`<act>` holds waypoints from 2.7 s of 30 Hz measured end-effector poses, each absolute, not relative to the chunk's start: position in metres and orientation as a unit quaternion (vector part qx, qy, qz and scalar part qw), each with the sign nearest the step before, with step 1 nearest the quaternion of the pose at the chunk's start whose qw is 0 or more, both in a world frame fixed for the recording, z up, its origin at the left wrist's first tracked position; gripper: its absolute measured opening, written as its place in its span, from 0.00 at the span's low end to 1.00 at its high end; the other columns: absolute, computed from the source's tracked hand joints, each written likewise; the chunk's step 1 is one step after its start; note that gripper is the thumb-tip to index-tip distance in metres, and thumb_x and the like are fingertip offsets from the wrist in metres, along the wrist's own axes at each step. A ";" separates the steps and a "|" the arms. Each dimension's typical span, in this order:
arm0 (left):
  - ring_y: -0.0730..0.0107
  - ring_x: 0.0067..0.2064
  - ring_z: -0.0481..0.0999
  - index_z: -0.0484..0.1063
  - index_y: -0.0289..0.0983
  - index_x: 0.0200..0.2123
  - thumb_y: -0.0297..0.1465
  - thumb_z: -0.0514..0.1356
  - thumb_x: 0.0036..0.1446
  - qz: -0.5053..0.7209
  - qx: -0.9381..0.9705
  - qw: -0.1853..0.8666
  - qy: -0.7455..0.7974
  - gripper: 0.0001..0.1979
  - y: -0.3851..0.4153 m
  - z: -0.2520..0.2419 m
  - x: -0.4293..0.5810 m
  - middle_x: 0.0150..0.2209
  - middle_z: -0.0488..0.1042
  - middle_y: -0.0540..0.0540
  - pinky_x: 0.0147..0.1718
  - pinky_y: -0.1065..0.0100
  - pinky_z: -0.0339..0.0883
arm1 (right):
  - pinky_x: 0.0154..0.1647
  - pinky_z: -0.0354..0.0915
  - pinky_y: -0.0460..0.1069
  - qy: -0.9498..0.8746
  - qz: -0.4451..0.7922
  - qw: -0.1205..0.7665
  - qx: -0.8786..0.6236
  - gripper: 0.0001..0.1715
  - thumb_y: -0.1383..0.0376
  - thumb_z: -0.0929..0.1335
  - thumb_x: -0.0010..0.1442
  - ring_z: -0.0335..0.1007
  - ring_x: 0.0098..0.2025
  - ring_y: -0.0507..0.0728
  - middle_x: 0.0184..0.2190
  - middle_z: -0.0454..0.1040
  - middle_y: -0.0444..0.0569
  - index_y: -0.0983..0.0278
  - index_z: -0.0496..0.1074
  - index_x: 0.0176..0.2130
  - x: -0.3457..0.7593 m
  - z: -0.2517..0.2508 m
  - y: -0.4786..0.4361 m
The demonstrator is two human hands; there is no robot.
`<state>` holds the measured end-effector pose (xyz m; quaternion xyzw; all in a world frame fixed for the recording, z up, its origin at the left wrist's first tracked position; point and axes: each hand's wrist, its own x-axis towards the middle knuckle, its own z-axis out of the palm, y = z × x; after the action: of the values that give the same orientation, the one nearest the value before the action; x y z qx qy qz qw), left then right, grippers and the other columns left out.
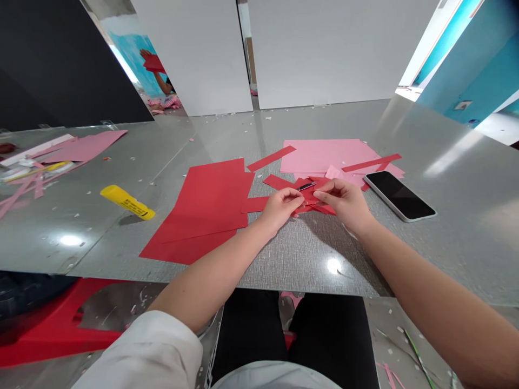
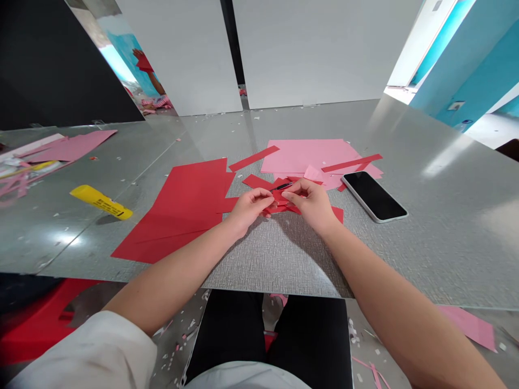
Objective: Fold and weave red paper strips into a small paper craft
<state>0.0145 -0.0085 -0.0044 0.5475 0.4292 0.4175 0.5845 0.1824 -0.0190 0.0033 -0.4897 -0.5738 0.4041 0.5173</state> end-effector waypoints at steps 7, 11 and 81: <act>0.70 0.37 0.74 0.66 0.36 0.34 0.33 0.57 0.53 0.421 0.557 0.582 0.418 0.07 -0.011 -0.001 0.016 0.33 0.72 0.45 0.24 0.74 0.65 | 0.39 0.69 0.56 -0.545 0.423 0.532 -0.491 0.11 0.59 0.72 0.46 0.72 0.31 0.56 0.25 0.74 0.47 0.63 0.69 0.25 0.180 0.008 -0.021; 0.71 0.36 0.73 0.65 0.36 0.34 0.31 0.56 0.53 0.419 0.568 0.575 0.414 0.05 -0.011 -0.003 0.017 0.32 0.72 0.45 0.25 0.74 0.65 | 0.40 0.69 0.56 -0.559 0.441 0.517 -0.476 0.12 0.57 0.72 0.46 0.73 0.33 0.56 0.27 0.75 0.47 0.63 0.70 0.26 0.181 0.005 -0.019; 0.72 0.34 0.73 0.75 0.34 0.36 0.32 0.62 0.49 0.418 0.539 0.607 0.407 0.10 -0.003 -0.004 0.008 0.35 0.76 0.44 0.37 0.66 0.66 | 0.39 0.66 0.49 -0.833 0.040 0.377 -0.402 0.15 0.74 0.60 0.54 0.71 0.40 0.55 0.36 0.75 0.49 0.62 0.72 0.36 0.180 0.004 -0.026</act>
<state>0.0078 -0.0030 -0.0037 0.5394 0.4074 0.4185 0.6066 0.1798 -0.0259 0.0044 -0.4023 -0.8333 0.0399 0.3771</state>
